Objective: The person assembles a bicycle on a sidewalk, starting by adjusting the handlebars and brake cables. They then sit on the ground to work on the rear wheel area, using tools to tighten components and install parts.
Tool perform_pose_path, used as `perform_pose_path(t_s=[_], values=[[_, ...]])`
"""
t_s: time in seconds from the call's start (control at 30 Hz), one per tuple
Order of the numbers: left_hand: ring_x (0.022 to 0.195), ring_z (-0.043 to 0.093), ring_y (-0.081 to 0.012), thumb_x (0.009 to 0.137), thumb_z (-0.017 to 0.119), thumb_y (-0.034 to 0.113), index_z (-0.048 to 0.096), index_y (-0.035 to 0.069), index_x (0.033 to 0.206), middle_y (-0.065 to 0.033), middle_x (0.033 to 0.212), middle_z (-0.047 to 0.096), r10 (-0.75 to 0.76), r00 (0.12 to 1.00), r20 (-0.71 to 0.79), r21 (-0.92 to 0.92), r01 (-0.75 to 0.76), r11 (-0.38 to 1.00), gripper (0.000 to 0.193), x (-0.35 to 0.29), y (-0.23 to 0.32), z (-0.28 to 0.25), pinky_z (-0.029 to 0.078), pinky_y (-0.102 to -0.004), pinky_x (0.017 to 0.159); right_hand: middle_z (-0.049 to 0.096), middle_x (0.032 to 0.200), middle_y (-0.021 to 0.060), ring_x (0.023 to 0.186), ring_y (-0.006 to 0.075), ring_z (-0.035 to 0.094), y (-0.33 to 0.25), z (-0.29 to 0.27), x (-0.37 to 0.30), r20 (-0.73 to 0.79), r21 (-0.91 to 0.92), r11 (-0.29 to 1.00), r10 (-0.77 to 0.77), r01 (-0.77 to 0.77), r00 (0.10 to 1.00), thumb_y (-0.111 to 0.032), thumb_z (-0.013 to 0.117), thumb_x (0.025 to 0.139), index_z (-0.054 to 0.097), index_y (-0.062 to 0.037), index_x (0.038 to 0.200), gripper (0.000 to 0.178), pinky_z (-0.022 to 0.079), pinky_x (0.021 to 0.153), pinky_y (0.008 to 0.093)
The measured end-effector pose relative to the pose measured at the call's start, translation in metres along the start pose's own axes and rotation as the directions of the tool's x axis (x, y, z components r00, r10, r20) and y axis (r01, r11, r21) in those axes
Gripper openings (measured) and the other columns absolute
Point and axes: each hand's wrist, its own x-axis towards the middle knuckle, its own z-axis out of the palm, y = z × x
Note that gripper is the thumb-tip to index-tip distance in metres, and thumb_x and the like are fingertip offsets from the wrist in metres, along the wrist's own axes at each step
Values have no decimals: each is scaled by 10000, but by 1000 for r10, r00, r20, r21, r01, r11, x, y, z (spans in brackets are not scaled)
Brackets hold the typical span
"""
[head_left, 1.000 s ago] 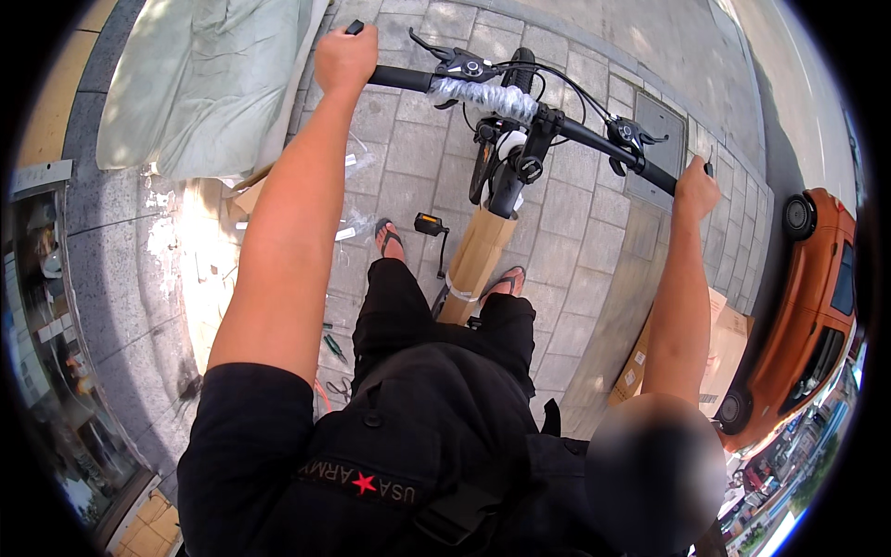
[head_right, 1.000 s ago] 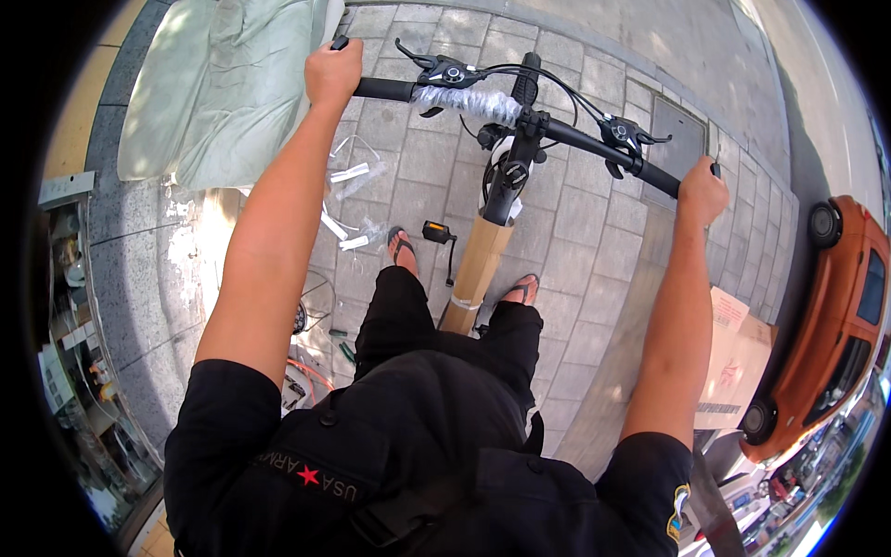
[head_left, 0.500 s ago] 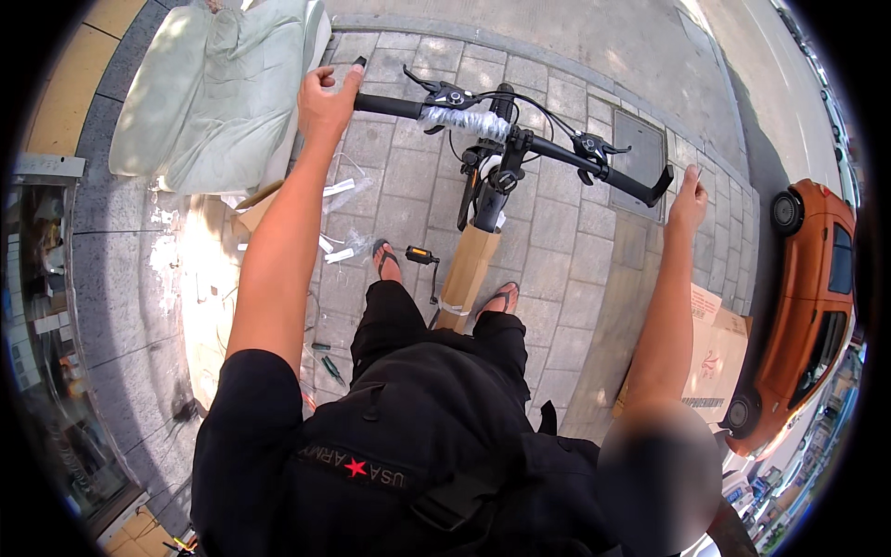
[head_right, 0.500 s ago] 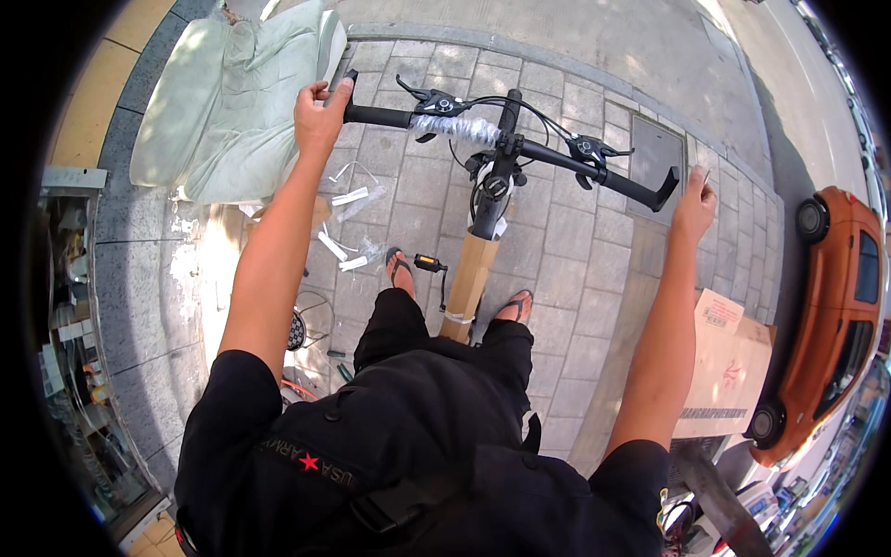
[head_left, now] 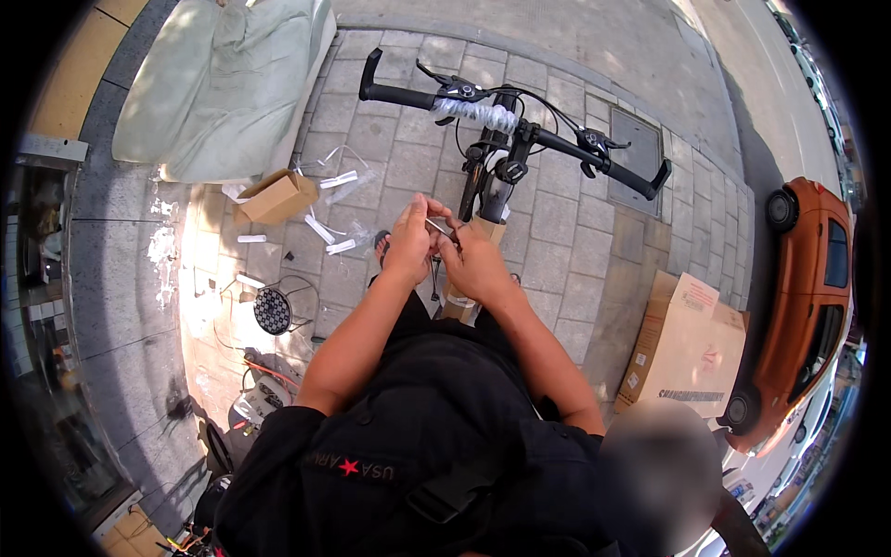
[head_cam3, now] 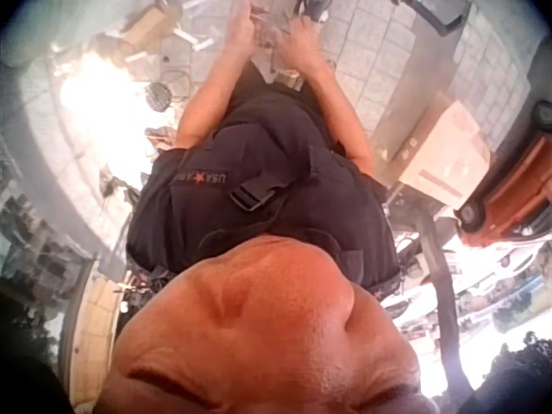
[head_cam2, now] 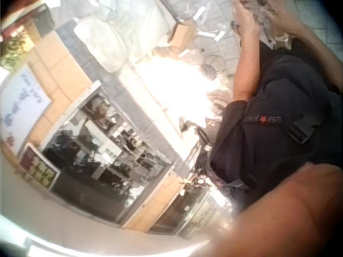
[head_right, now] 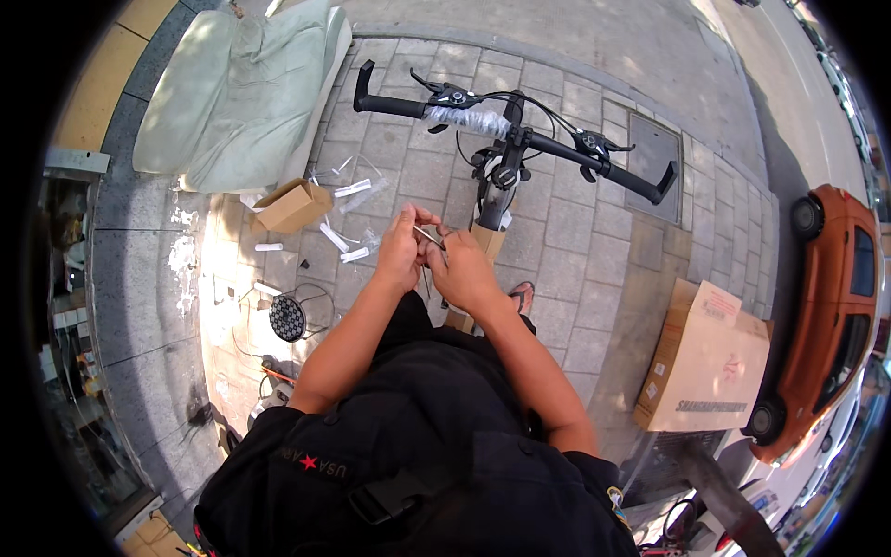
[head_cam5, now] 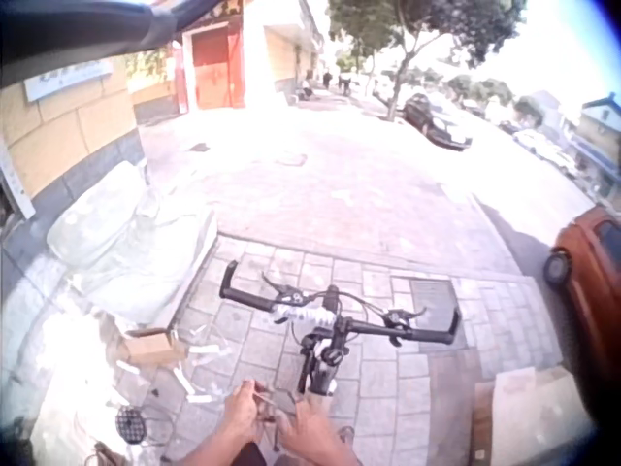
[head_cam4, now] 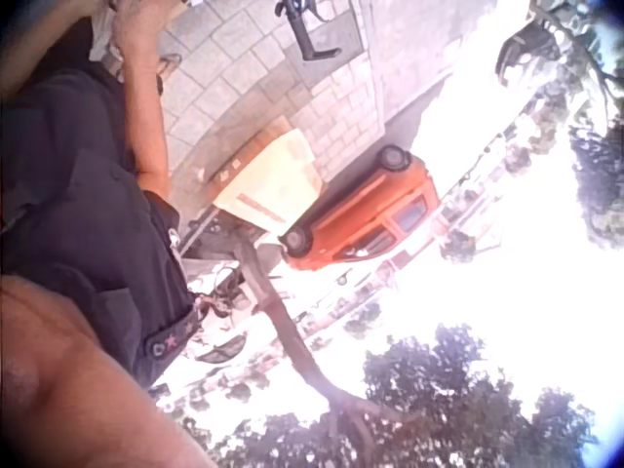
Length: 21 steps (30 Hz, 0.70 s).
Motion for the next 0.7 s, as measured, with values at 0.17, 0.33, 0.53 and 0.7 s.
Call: perform_pose_path(t_s=[0.17, 0.33, 0.53, 0.7], values=[[614, 450, -137, 1093, 506, 442, 541, 142, 955, -22, 820, 559, -80, 985, -154, -360, 20, 933, 332, 11, 20, -9, 372, -285, 519, 678, 1028, 180, 965, 393, 657, -12, -42, -14, -63, -147, 976, -173, 163, 983, -140, 689, 934, 665, 10, 1149, 263, 523, 838, 477], [647, 486, -166, 1092, 509, 435, 537, 123, 939, -39, 825, 570, -96, 995, -10, -484, 79, 871, 349, -1, 19, 38, 409, -311, 565, 701, 990, 193, 882, 384, 690, -24, -26, -19, -8, 152, 988, 22, -20, 1000, -155, 641, 999, 667, -5, 1174, 233, 536, 763, 434], [680, 525, -155, 1102, 493, 432, 573, 93, 977, -39, 796, 600, 72, 997, 16, -204, -67, 977, 370, -3, 37, 62, 451, -311, 625, 716, 968, 187, 857, 287, 700, -20, -55, -4, 106, 359, 892, 254, -275, 961, -226, 583, 1066, 659, -3, 1179, 261, 535, 774, 375], [703, 538, -121, 1107, 500, 391, 681, 51, 1059, -40, 800, 642, 428, 871, 242, 425, -492, 760, 389, 33, 99, 51, 475, -315, 705, 707, 917, 176, 806, 276, 678, 9, -104, 19, -57, 341, 921, 223, -191, 973, -245, 589, 1067, 660, -13, 1161, 260, 530, 756, 359]])
